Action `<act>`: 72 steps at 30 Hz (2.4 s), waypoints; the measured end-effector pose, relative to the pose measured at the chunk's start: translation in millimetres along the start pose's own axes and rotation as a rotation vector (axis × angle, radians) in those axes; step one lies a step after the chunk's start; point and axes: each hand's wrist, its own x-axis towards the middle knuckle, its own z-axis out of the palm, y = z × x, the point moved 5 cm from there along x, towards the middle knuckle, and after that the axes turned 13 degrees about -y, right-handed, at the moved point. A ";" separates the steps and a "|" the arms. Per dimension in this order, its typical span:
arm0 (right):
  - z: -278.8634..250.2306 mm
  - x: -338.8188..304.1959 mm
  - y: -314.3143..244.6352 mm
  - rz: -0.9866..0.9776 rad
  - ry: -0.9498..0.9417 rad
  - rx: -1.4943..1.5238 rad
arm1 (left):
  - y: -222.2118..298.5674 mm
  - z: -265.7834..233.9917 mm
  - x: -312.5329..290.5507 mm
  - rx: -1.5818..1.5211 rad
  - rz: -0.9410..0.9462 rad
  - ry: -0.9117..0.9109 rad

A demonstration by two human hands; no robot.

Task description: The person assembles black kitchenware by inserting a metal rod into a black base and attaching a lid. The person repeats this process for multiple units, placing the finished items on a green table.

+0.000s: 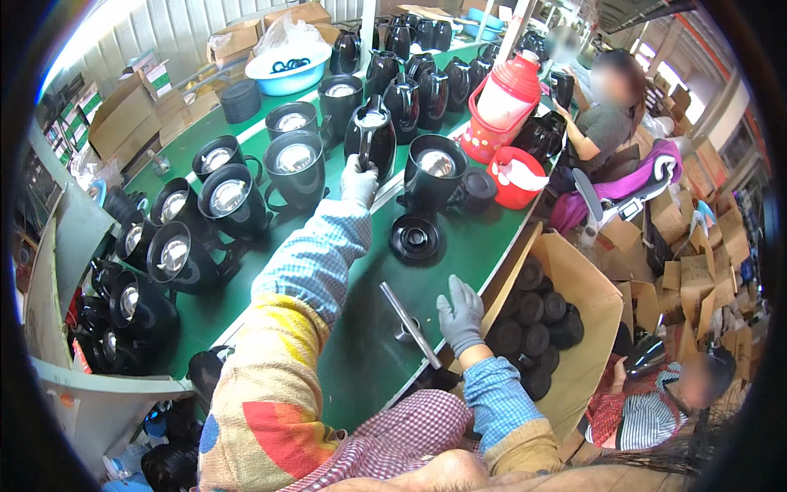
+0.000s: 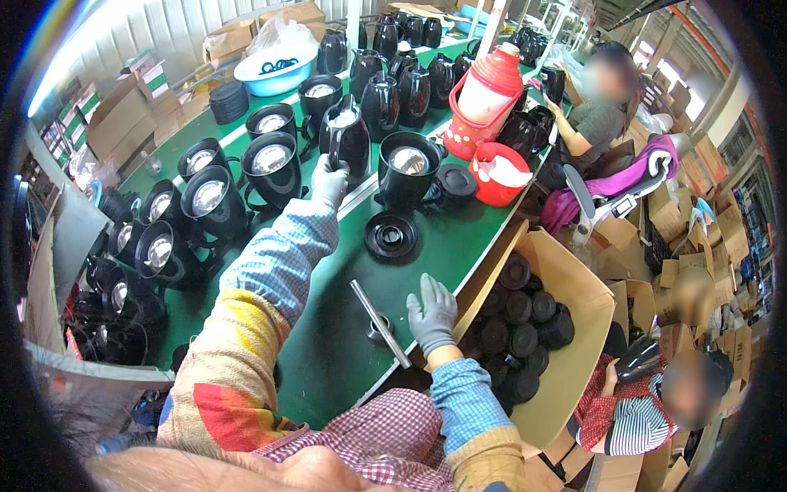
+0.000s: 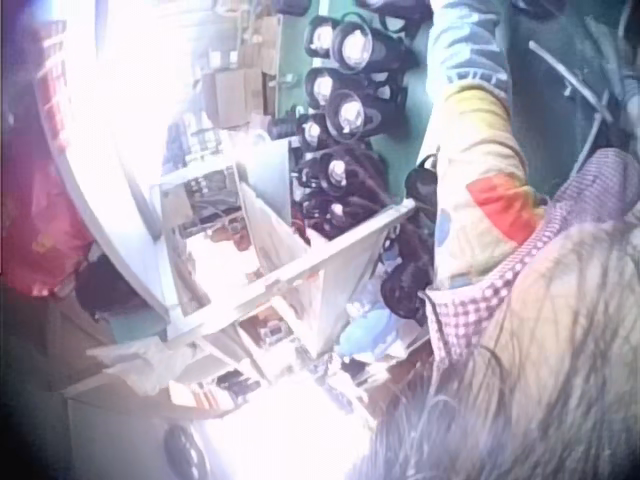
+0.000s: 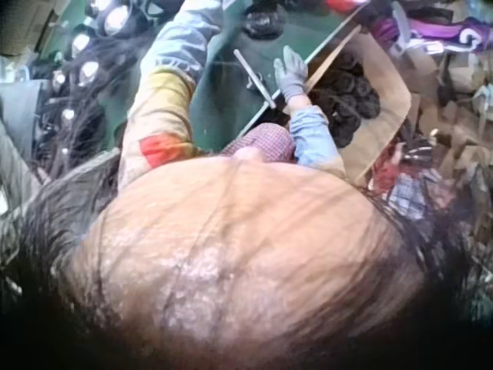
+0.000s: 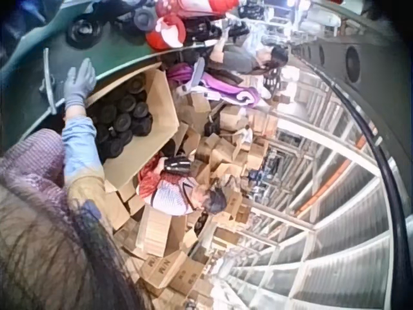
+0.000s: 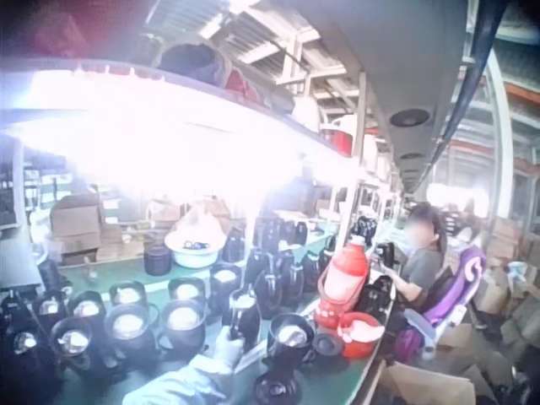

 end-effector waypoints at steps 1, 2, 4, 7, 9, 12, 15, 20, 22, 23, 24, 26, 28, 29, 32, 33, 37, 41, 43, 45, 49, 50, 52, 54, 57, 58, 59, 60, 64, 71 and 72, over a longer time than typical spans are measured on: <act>15.5 4.7 9.8 0.001 0.021 -0.039 | -3.9 10.2 10.8 -0.054 -0.004 -0.005; 30.1 6.5 15.6 0.000 0.035 -0.072 | -6.7 17.2 19.1 -0.101 -0.015 -0.005; 40.8 14.2 0.8 0.034 -0.022 -0.158 | -27.9 7.0 49.3 -0.052 -0.039 -0.016; 36.2 14.6 -7.9 0.062 -0.106 -0.161 | -34.4 11.6 66.1 0.118 -0.110 -0.046; 37.1 14.0 -4.8 0.054 -0.101 -0.207 | -23.5 4.9 65.5 0.329 -0.073 -0.092; 36.3 9.0 0.2 0.091 -0.106 -0.216 | 51.8 -1.6 40.8 0.686 0.102 -0.088; 34.0 8.1 0.5 0.101 -0.099 -0.209 | 149.5 -30.2 66.9 1.000 0.366 -0.120; 35.9 15.9 -7.2 0.060 -0.113 -0.189 | 147.5 -79.0 160.1 1.373 0.076 -0.214; 33.6 16.3 -8.5 0.059 -0.122 -0.183 | 125.4 -64.6 182.2 1.444 0.120 -0.311; 31.8 15.2 -6.9 0.068 -0.126 -0.178 | 113.6 -47.8 186.7 1.545 0.005 -0.301; 30.9 13.4 -6.5 0.076 -0.131 -0.183 | 114.1 -36.6 185.0 1.556 0.073 -0.312; 30.3 13.3 -7.8 0.075 -0.140 -0.186 | 127.7 -27.4 157.6 1.528 -0.069 -0.193; 29.2 12.4 -7.1 0.088 -0.152 -0.181 | 101.7 -31.0 173.2 1.686 -0.094 -0.152; 28.1 11.3 -7.5 0.094 -0.155 -0.179 | 103.8 -27.3 172.9 1.655 -0.115 -0.151; 26.8 11.1 -7.8 0.093 -0.158 -0.179 | 101.3 -26.8 175.6 1.680 -0.098 -0.143; 26.0 10.9 -8.3 0.089 -0.158 -0.180 | 95.0 -28.5 183.5 1.678 -0.110 -0.154; 21.2 13.4 -11.5 0.094 -0.161 -0.140 | 137.0 -27.9 169.0 1.556 0.060 -0.094; 20.1 17.5 -13.0 0.085 -0.149 -0.117 | 204.0 -37.8 159.8 1.560 0.495 0.029; 24.3 12.6 -10.0 0.141 -0.155 -0.093 | 246.2 -21.8 142.2 1.564 0.703 -0.044; 28.7 12.4 -5.1 0.172 -0.169 -0.077 | 292.5 -7.3 94.1 1.467 0.937 -0.140; 22.7 10.1 -7.0 0.138 -0.130 -0.005 | 338.0 20.1 -41.2 1.358 1.215 -0.369; 26.9 7.1 2.4 0.112 -0.081 0.002 | 328.1 23.7 -58.2 1.183 1.121 -0.492; 15.2 -11.8 25.0 0.178 0.139 0.338 | 326.5 55.4 -136.6 1.129 1.372 -0.679; -44.7 -42.4 26.4 0.329 0.257 0.849 | 295.4 72.0 -182.4 1.159 1.210 -0.882; -180.0 -91.1 -3.1 0.428 0.267 1.350 | 249.0 93.8 -251.1 1.072 1.029 -1.119; -206.4 -98.1 -10.2 0.342 0.216 1.246 | 243.3 108.3 -275.9 1.064 1.229 -1.180; -231.6 -106.0 -15.6 0.260 0.180 1.140 | 226.7 125.6 -293.3 1.018 1.150 -1.249; -245.4 -102.8 -23.3 0.136 0.106 0.966 | 218.0 144.0 -312.3 1.036 1.168 -1.310; -220.4 -126.7 38.5 0.337 0.183 0.967 | 172.5 194.3 -356.3 1.107 1.110 -1.484; -154.0 -211.8 166.9 0.769 0.267 1.099 | 167.6 104.3 -207.5 0.771 1.069 -1.002; -134.9 -232.7 198.5 0.857 0.273 1.113 | 182.7 82.2 -165.0 1.076 1.002 -0.889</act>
